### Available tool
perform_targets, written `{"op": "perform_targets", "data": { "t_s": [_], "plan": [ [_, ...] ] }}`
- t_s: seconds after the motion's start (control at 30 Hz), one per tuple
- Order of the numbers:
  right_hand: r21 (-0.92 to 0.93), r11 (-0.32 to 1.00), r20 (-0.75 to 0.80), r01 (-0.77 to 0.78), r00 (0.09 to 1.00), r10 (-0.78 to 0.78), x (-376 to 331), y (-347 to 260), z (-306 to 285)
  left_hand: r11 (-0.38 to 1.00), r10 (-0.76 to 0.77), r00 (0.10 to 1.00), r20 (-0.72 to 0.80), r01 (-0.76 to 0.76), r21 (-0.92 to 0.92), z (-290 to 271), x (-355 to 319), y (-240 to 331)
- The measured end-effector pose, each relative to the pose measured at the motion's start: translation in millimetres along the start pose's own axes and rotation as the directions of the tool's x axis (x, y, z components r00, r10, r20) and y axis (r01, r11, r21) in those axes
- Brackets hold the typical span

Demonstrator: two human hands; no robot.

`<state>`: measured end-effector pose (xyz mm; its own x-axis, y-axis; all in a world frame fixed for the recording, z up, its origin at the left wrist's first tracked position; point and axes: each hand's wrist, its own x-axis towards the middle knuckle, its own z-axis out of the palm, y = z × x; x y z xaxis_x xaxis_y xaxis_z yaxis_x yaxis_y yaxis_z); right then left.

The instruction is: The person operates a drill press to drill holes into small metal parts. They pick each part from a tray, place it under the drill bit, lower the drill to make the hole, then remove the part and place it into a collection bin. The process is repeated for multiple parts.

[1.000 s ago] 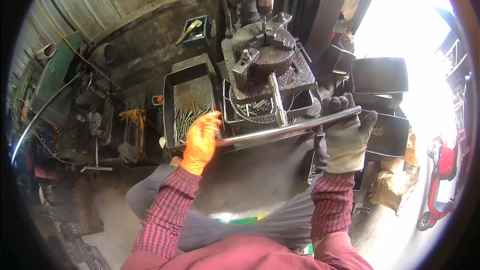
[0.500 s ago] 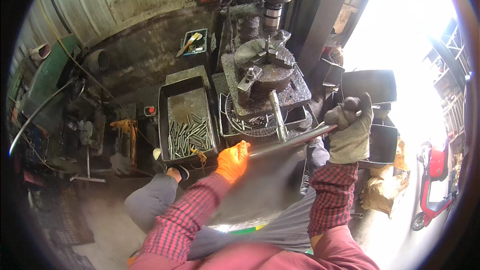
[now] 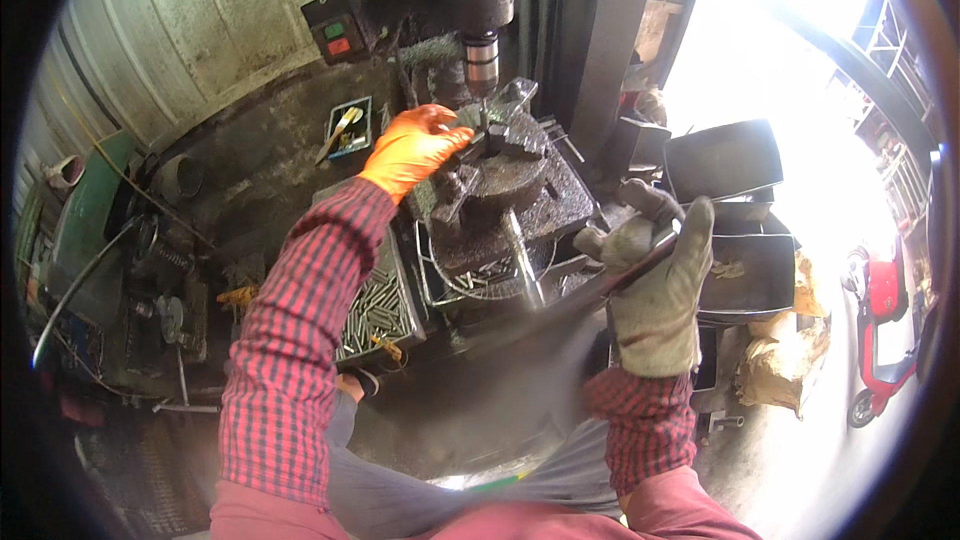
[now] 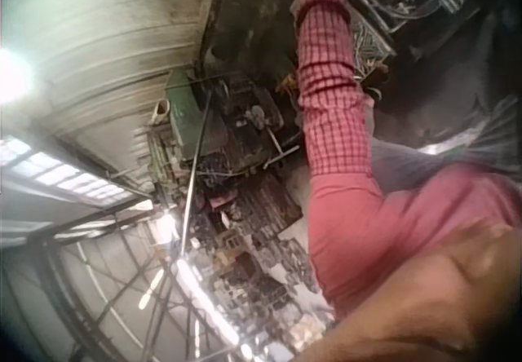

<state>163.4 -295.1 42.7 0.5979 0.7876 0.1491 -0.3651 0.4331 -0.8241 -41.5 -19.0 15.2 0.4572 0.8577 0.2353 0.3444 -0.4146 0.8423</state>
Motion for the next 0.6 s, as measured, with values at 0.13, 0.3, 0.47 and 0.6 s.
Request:
{"op": "perform_targets", "data": {
  "t_s": [0.13,0.3,0.47,0.6],
  "plan": [
    [-0.182,0.976,-0.009,0.121,0.992,-0.124,-21.1,1.4,21.7,0.998,-0.048,0.997,0.057,0.046,0.048,31.6,32.5,-0.5],
    [-0.624,0.733,0.564,0.269,0.805,0.185,-80.1,25.2,57.0,0.994,0.004,0.999,0.033,-0.007,0.105,34.5,36.5,-5.1],
    [-0.712,0.611,0.103,-0.345,0.810,0.577,-76.1,144.6,9.4,0.978,0.037,0.999,-0.017,-0.033,0.204,39.5,38.7,-0.6],
    [-0.360,0.827,-0.287,-0.432,0.895,0.342,-50.6,120.0,-64.6,0.962,0.160,0.986,-0.042,-0.146,0.233,38.9,36.7,-4.7]
  ]
}}
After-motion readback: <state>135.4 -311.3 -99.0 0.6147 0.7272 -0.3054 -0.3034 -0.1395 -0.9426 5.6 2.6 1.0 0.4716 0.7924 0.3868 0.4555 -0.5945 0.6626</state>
